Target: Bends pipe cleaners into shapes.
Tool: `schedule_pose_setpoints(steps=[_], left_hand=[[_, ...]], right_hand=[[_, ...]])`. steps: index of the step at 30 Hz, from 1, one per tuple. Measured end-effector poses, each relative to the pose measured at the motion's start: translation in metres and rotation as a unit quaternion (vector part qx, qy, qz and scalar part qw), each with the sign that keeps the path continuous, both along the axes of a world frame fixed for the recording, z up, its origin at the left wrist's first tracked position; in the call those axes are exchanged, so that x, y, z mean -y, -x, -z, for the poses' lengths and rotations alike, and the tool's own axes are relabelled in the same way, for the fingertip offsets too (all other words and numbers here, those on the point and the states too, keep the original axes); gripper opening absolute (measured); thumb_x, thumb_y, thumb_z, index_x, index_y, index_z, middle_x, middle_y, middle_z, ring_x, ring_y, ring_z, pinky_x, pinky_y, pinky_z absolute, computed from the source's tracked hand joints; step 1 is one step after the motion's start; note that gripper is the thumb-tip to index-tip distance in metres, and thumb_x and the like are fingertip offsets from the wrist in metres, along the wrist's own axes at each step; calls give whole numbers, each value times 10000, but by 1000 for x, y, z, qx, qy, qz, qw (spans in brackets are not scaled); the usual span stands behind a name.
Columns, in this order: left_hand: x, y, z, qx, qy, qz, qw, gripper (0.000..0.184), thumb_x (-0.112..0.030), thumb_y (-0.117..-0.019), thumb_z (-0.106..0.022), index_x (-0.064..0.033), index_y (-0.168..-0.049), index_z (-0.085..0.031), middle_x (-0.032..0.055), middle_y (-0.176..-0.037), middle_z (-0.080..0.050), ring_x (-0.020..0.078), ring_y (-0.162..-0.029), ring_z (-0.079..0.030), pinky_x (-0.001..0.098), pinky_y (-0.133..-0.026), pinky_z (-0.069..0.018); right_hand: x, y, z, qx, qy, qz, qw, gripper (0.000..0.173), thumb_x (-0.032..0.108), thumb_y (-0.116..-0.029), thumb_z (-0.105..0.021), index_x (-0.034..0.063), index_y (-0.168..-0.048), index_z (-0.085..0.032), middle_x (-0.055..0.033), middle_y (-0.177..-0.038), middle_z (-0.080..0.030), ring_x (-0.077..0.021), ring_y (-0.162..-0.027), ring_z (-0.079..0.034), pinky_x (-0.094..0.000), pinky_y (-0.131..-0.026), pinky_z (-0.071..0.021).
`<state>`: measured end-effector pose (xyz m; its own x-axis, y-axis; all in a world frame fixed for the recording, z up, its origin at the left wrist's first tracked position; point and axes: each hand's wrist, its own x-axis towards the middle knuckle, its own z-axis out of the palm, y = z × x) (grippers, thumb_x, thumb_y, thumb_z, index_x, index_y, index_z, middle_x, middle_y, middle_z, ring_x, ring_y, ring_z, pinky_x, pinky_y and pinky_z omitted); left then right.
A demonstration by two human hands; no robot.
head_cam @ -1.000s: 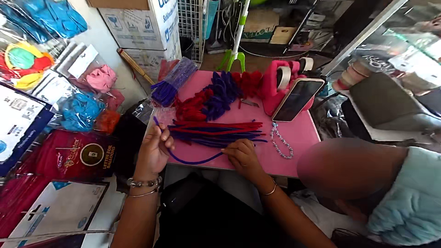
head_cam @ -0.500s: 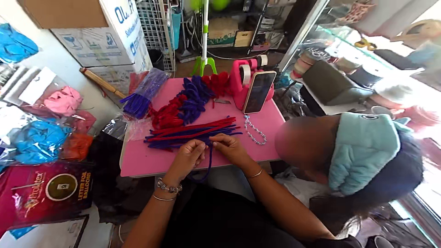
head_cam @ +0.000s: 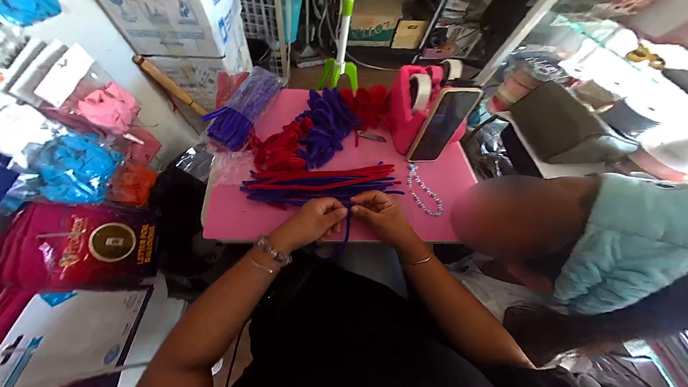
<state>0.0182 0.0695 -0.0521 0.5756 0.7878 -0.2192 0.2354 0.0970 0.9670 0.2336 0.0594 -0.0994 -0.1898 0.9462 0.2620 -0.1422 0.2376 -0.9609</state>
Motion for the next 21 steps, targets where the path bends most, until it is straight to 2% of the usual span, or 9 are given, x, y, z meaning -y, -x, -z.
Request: schedule_pose_setpoints(steps=[5,13,18,21], left_hand=[[-11,5,3,35,44,36,998,188,-193,-1081,-517,-52,-1003,-613,-38,-723,-630,13,-573,-590,154,-522,-491],[-3,-1,2,21,31,-7,999,180,-177,-1066,-552,-53,-964,-631,-51,-710,-624,-11,-560,-563,133,-512,-457],[-2,0,3,32,29,-8,999,172,-163,-1060,-559,-56,-950,-635,-56,-703,-633,-13,-553,-564,131,-499,-451],[-1,1,2,29,36,-4,999,168,-164,-1066,-545,-52,-979,-634,-56,-718,-637,-3,-578,-587,139,-523,-475]], right_hand=[[-4,0,2,-2,-29,-15,999,151,2,-901,-725,106,-1008,-749,42,-1000,-746,-50,-847,-695,-247,-798,-599],[-5,0,3,4,-34,-16,999,122,1,-895,-732,88,-972,-771,19,-989,-750,-64,-849,-701,-252,-792,-602],[-4,-1,2,11,-31,-21,999,127,-3,-897,-731,67,-997,-767,9,-984,-751,-69,-850,-704,-254,-801,-603],[-5,0,1,22,-31,-35,999,108,13,-908,-722,81,-990,-738,32,-968,-738,-51,-843,-691,-241,-799,-593]])
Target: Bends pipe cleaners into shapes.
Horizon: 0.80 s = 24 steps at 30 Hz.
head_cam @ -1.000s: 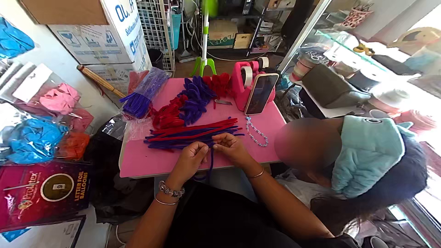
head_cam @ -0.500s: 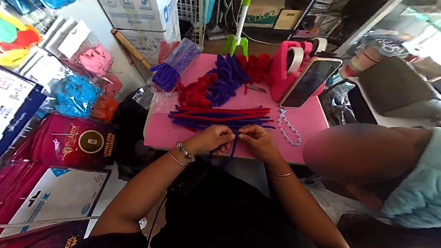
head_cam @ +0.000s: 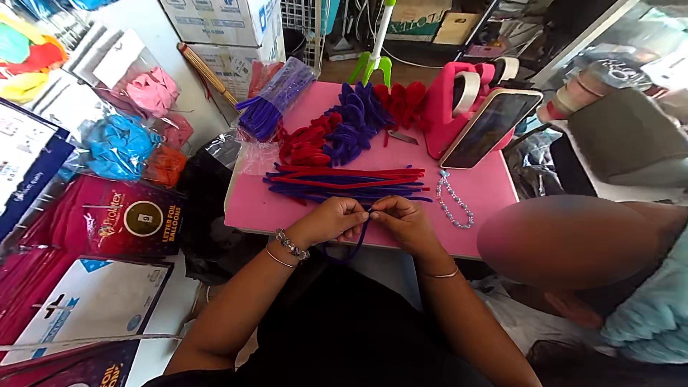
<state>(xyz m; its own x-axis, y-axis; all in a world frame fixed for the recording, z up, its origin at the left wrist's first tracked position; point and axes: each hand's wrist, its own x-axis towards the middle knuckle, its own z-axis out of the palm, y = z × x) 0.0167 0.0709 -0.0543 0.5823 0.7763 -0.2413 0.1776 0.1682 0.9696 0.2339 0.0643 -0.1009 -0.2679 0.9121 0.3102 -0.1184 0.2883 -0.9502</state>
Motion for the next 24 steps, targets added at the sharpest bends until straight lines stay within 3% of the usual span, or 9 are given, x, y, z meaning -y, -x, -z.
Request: schedule_pose_setpoints(steps=[4,8,12,15,18,21,24], left_hand=[[0,-2,-1,16,26,1,1000,216,-174,-1089,-495,-15,-1050,-634,-10,-837,-700,52,-731,-699,211,-690,-593],[5,-2,1,-9,-6,11,1000,277,-221,-1097,-478,-2,-1099,-648,-4,-867,-669,40,-757,-679,222,-722,-589],[12,-2,7,11,-62,22,998,250,-205,-1092,-465,-11,-1129,-619,8,-1033,-670,20,-853,-656,207,-765,-566],[18,-5,13,23,-104,31,994,242,-223,-1092,-444,-40,-1091,-602,-40,-941,-671,-26,-761,-585,157,-675,-477],[17,-3,16,40,-101,40,993,242,-235,-1101,-424,-54,-1068,-582,-55,-812,-618,11,-709,-597,191,-672,-515],[17,-3,16,32,-84,29,996,245,-227,-1105,-400,-66,-1040,-573,-61,-807,-565,13,-712,-596,199,-700,-542],[17,-4,13,43,-65,1,997,241,-204,-1105,-386,-88,-1009,-574,-79,-768,-568,6,-662,-595,182,-653,-542]], right_hand=[[-1,-1,1,12,-16,-19,1000,84,28,-938,-689,80,-1001,-708,44,-979,-719,-38,-851,-675,-229,-799,-581],[-1,0,6,4,-27,-19,999,64,52,-937,-704,68,-998,-713,2,-1079,-685,-76,-924,-675,-255,-827,-596],[-2,-1,3,-9,-29,-42,999,73,51,-963,-667,43,-1027,-701,-8,-1133,-694,-72,-974,-677,-256,-851,-588],[-2,-4,0,-22,-30,-80,996,81,30,-977,-637,48,-1038,-686,3,-1132,-701,-65,-1021,-670,-259,-891,-574],[-3,-6,-1,-27,-30,-98,994,80,23,-985,-618,47,-1041,-670,3,-1132,-694,-61,-1032,-661,-257,-898,-564],[-3,-5,0,-36,-34,-89,995,94,21,-995,-605,33,-1063,-668,1,-1124,-700,-60,-1025,-664,-257,-900,-563],[-1,-5,-3,-40,-22,-65,997,179,2,-990,-600,1,-1162,-649,21,-1076,-709,-39,-955,-669,-249,-875,-566]])
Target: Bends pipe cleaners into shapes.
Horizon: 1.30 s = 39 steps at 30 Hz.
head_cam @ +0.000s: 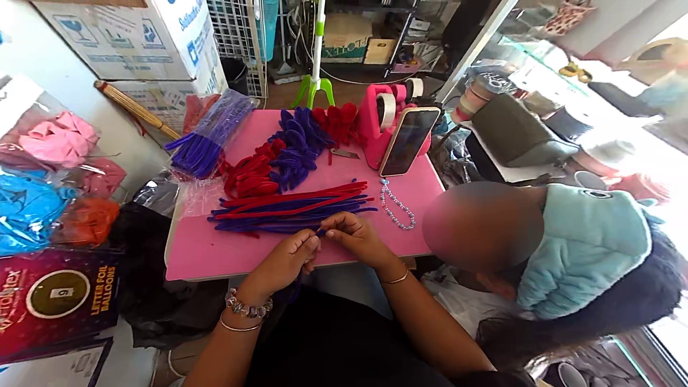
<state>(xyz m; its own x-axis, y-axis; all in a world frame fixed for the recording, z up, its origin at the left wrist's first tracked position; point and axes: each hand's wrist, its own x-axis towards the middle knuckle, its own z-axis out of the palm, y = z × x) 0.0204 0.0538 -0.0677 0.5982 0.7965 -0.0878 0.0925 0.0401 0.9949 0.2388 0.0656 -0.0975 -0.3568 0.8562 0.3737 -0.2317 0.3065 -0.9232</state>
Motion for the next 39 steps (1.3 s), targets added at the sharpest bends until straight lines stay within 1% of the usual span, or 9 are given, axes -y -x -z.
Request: schedule_pose_setpoints(steps=[2,5,11,15,23,27,30,36,39], left_hand=[[0,0,0,13,13,-9,1000,241,-187,-1102,-380,-102,-986,-574,-88,-732,-564,11,-628,-587,180,-623,-536],[2,2,1,11,15,-26,999,251,-186,-1095,-387,-101,-976,-591,-94,-711,-562,10,-606,-582,186,-600,-538],[2,1,7,16,-2,-16,1000,275,-231,-1066,-406,-186,-929,-640,-138,-651,-573,-21,-537,-560,160,-532,-521],[1,4,5,12,2,10,1000,272,-186,-1069,-389,-195,-939,-627,-155,-655,-560,-35,-540,-541,149,-535,-508],[2,6,0,-12,-10,44,999,254,-153,-1084,-381,-176,-977,-610,-169,-720,-591,-50,-611,-559,155,-593,-503],[4,4,0,-2,-1,3,1000,266,-147,-1090,-356,-167,-978,-597,-150,-700,-587,-27,-579,-560,165,-561,-513],[4,4,5,7,-15,6,1000,269,-169,-1091,-373,-186,-962,-609,-152,-693,-580,-33,-570,-552,156,-552,-510],[5,11,2,17,10,40,999,251,-220,-1081,-433,-158,-1011,-665,-129,-670,-570,-14,-543,-562,164,-527,-523],[13,25,-8,-36,47,50,997,262,-221,-1084,-401,-143,-999,-637,-125,-636,-520,-5,-487,-519,168,-471,-498]], right_hand=[[0,-1,-1,1,9,4,1000,216,-13,-982,-605,-16,-1194,-646,21,-1063,-713,-40,-945,-672,-249,-876,-569],[-1,2,2,14,-10,10,1000,151,-8,-969,-628,-12,-1099,-704,19,-1048,-729,-19,-919,-672,-232,-850,-571],[2,0,-5,47,-43,14,998,166,-23,-964,-614,-107,-1092,-678,-99,-1063,-716,-44,-937,-661,-230,-871,-546],[1,-1,-8,63,-51,-15,997,169,-24,-974,-590,-138,-1073,-667,-160,-1077,-694,-88,-955,-653,-244,-874,-530],[1,-5,-9,58,-24,-77,995,148,3,-1006,-543,-110,-1070,-614,-93,-986,-645,-51,-859,-598,-228,-792,-503],[1,-2,-8,35,-19,-72,997,186,-48,-971,-593,-122,-1138,-623,-127,-1043,-678,-73,-896,-645,-245,-835,-540],[0,-2,-5,33,-57,-55,996,143,-62,-947,-619,-137,-1053,-677,-168,-1065,-678,-111,-945,-648,-246,-857,-532],[2,-3,-7,56,-69,-60,994,133,-1,-984,-598,-101,-1018,-678,-108,-1028,-666,-53,-916,-617,-206,-822,-511],[3,-2,-6,66,-71,-49,994,143,31,-1009,-574,-81,-1037,-658,-87,-1031,-648,-28,-892,-596,-186,-796,-498]])
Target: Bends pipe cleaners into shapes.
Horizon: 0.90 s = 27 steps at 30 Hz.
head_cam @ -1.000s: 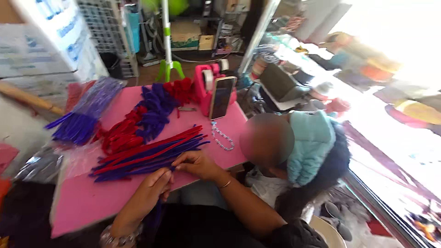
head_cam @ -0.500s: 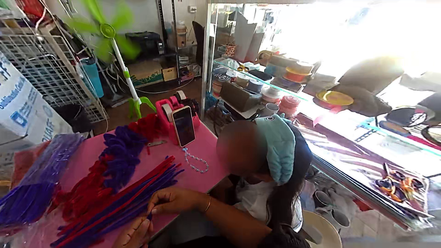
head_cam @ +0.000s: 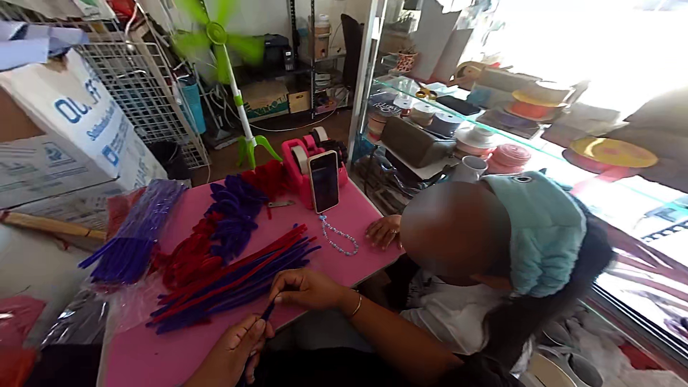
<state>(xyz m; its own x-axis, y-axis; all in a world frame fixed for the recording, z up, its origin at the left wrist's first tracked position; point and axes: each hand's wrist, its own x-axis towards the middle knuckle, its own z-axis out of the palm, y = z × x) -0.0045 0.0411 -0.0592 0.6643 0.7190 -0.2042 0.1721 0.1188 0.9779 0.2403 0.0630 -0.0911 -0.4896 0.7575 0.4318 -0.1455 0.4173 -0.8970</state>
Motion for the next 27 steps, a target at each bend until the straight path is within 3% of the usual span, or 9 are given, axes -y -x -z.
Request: schedule_pose_setpoints(steps=[4,8,11,19,24,27], left_hand=[[16,24,-1,-30,-3,-30,999,273,-274,-1098,-398,-169,-1024,-639,-154,-640,-467,-49,-489,-407,124,-450,-358],[31,38,1,-14,27,-76,997,290,-314,-1099,-399,-184,-1047,-654,-164,-645,-456,-57,-492,-383,119,-445,-331],[40,37,-2,5,64,-109,992,341,-276,-1104,-354,-158,-1111,-674,-139,-681,-492,-49,-489,-393,116,-434,-343],[51,50,7,103,179,-136,969,405,-227,-1088,-336,-80,-1263,-671,-50,-887,-667,-18,-582,-547,127,-485,-455],[55,58,23,151,217,-108,958,400,-251,-1083,-401,-48,-1304,-666,2,-969,-694,42,-683,-638,177,-528,-535],[58,61,26,152,217,-109,958,343,-219,-1071,-452,-67,-1256,-698,4,-1018,-717,35,-722,-659,177,-546,-543]], right_hand=[[-1,0,6,-15,-8,16,1000,146,35,-1012,-565,-79,-1036,-654,-81,-1041,-653,-23,-911,-601,-185,-819,-502],[-2,0,7,-22,-7,11,1000,116,31,-986,-621,-64,-1024,-676,-66,-1031,-664,-23,-903,-613,-185,-804,-518],[-2,0,8,-29,-4,8,1000,106,28,-975,-639,-58,-1016,-685,-56,-1028,-668,-21,-905,-615,-186,-806,-522],[-3,-4,10,-54,22,8,998,80,21,-983,-618,-24,-1002,-682,-16,-1032,-663,-6,-912,-613,-189,-810,-524],[-4,-6,8,-45,23,-8,999,79,18,-983,-618,-21,-1008,-682,-10,-1031,-663,0,-898,-609,-185,-796,-522],[-4,-6,9,-47,14,-6,999,87,32,-984,-625,-21,-1013,-688,-7,-1045,-668,2,-909,-616,-188,-807,-529]])
